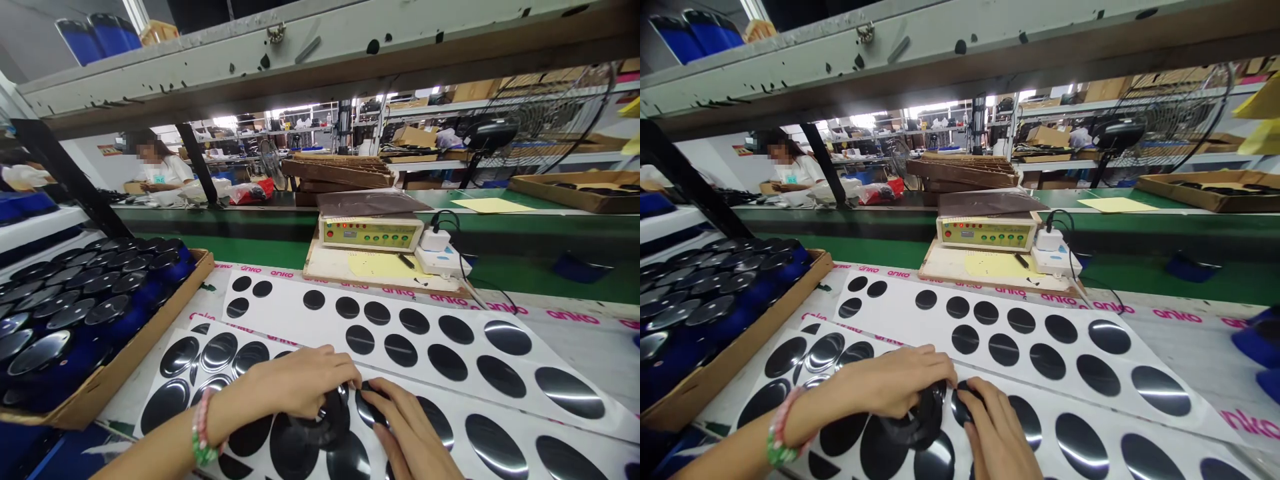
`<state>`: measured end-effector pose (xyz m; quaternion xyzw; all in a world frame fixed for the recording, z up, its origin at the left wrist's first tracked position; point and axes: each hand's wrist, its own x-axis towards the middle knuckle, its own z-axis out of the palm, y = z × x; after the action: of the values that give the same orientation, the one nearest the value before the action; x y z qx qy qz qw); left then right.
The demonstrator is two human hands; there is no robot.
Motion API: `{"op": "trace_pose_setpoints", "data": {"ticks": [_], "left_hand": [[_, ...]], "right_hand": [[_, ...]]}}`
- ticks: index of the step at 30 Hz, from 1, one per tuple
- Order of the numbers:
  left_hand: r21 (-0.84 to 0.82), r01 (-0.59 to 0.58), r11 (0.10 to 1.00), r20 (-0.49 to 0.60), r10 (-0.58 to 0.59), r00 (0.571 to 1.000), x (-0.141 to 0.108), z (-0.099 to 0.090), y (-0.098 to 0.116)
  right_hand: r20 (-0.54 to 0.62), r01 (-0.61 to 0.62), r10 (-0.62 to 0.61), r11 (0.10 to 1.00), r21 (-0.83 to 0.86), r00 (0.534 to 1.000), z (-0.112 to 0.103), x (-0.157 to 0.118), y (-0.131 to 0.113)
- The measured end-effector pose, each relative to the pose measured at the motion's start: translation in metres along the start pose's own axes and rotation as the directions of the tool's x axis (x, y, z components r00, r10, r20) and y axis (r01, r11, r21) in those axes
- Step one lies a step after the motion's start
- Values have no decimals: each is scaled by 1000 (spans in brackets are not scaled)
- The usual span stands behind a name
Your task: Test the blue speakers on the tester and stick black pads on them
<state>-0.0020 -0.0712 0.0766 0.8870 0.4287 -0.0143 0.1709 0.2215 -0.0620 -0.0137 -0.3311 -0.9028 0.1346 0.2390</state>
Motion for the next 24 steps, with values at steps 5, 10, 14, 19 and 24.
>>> {"op": "trace_pose_setpoints", "data": {"ticks": [5,10,14,19,24], "left_hand": [[102,-91,991,59,85,995,24,-4,-11],[115,-154,981,101,143,985,32,-10,-11],[120,-109,987,76,100,992,24,-6,-10],[15,63,998,-91,-62,994,-19,-3,-7],[-401,235,885,-431,-409,804,-87,-4,-6]], "right_hand": [[13,-20,20,1000,23,1000,2,2,2],[2,-20,20,999,34,1000,0,1,1],[10,-34,34,999,27,999,0,1,0],[13,-4,4,1000,13,1000,0,2,1],[-17,28,-28,999,-24,999,3,0,5]]}}
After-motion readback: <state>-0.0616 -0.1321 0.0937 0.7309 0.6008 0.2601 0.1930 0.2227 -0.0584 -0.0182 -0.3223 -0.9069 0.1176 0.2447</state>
